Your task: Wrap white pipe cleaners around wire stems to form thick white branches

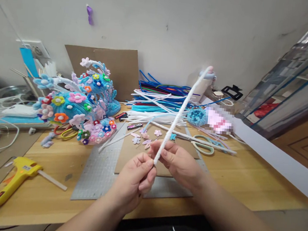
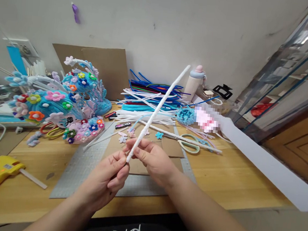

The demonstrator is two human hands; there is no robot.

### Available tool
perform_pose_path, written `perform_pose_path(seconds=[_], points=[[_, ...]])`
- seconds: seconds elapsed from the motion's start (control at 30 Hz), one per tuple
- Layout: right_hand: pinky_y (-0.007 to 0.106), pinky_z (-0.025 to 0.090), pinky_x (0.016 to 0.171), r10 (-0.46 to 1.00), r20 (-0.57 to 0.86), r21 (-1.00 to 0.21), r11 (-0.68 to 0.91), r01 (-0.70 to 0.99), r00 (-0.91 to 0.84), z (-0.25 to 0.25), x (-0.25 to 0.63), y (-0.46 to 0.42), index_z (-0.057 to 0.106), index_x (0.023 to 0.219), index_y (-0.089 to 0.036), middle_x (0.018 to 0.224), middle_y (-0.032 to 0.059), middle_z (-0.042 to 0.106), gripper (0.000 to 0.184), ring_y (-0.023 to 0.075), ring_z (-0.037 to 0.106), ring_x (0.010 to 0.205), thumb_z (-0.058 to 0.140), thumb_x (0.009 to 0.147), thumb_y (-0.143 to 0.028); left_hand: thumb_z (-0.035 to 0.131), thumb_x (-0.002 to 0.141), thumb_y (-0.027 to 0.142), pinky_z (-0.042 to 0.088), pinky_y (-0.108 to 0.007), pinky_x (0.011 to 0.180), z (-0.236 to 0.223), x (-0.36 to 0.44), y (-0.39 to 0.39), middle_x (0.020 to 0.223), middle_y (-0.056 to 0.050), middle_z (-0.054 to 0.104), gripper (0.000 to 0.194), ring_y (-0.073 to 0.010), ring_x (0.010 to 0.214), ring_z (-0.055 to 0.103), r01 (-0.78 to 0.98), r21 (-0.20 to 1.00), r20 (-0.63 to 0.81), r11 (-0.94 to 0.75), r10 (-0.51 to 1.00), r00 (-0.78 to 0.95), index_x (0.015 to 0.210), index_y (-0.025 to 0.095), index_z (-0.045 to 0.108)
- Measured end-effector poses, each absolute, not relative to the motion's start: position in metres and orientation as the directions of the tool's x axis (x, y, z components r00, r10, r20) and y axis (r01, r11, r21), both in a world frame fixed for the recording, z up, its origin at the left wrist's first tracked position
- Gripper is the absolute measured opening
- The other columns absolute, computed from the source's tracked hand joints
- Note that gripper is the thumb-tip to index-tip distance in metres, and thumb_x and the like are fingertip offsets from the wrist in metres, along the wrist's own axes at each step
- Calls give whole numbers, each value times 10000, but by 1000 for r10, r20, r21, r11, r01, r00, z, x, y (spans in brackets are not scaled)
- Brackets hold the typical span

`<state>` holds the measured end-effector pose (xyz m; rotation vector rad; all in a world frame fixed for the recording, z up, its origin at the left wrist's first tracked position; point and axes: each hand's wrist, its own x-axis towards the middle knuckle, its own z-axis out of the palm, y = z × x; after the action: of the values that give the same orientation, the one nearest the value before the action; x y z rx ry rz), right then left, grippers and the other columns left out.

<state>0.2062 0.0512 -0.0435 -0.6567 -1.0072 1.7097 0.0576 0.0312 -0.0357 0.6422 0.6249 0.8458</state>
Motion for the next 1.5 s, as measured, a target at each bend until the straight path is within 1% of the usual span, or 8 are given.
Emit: perform_pose_path(seconds=[0.23,0.43,0.77,0.93,1.07,1.17,1.27,1.5], points=[[273,422,621,986,-70,-929,-120,-351,-152,-40,196,42,629,686,-159,630,-6,592,234,122,524,606,765,675,-349,649,776,309,274,-134,363,-38,65,24,509,39,569,228,-35,370,420,-222,965,-103,139,980,168,701,162,491],[278,440,698,984,12,-932,-52,-358,-175,-38,201,43,655,664,-161,685,2,616,189,123,548,661,748,701,-321,677,748,315,375,-152,370,-38,58,30,595,-28,649,236,-107,470,589,-355,848,-237,395,880,412,710,147,516],[228,417,522,862,65,-859,-208,-468,-502,-41,204,45,662,699,-154,667,-6,532,228,97,492,565,728,721,-371,755,674,241,460,-185,562,-38,44,39,634,-29,624,156,-96,576,591,-263,699,-303,665,609,733,729,124,667],[244,449,621,946,-13,-872,-170,-460,-325,-49,195,40,612,921,-198,837,12,578,249,112,530,679,676,778,-392,760,659,281,435,-201,572,-40,45,42,636,-32,645,174,-99,581,561,-291,842,-254,455,809,530,709,127,694],[275,447,734,960,-82,-857,-205,-474,-267,-54,184,30,558,846,-184,811,4,571,259,113,546,730,610,827,-437,760,646,266,425,-201,587,-42,47,47,655,-1,583,155,-92,599,534,-261,946,-126,190,961,245,653,132,682],[226,400,589,948,-79,-867,-218,-449,-308,-57,176,24,547,826,-165,688,-14,552,273,80,481,580,607,832,-432,737,667,265,406,-203,520,-45,49,47,766,15,497,149,-75,567,505,-219,973,-36,74,984,174,638,146,652],[187,229,434,960,-107,-838,-226,-496,-257,-59,172,23,528,798,-164,586,-55,482,283,39,324,448,654,796,-417,733,664,254,397,-206,521,-48,52,46,799,12,472,143,-84,589,491,-215,976,-12,44,989,150,644,155,631],[198,111,386,912,-146,-818,-329,-473,-383,-67,176,31,497,717,-159,493,-81,399,332,30,213,393,640,795,-449,694,690,205,380,-239,708,-54,51,49,727,4,524,115,-131,727,488,-209,975,-41,77,984,173,635,154,606]])
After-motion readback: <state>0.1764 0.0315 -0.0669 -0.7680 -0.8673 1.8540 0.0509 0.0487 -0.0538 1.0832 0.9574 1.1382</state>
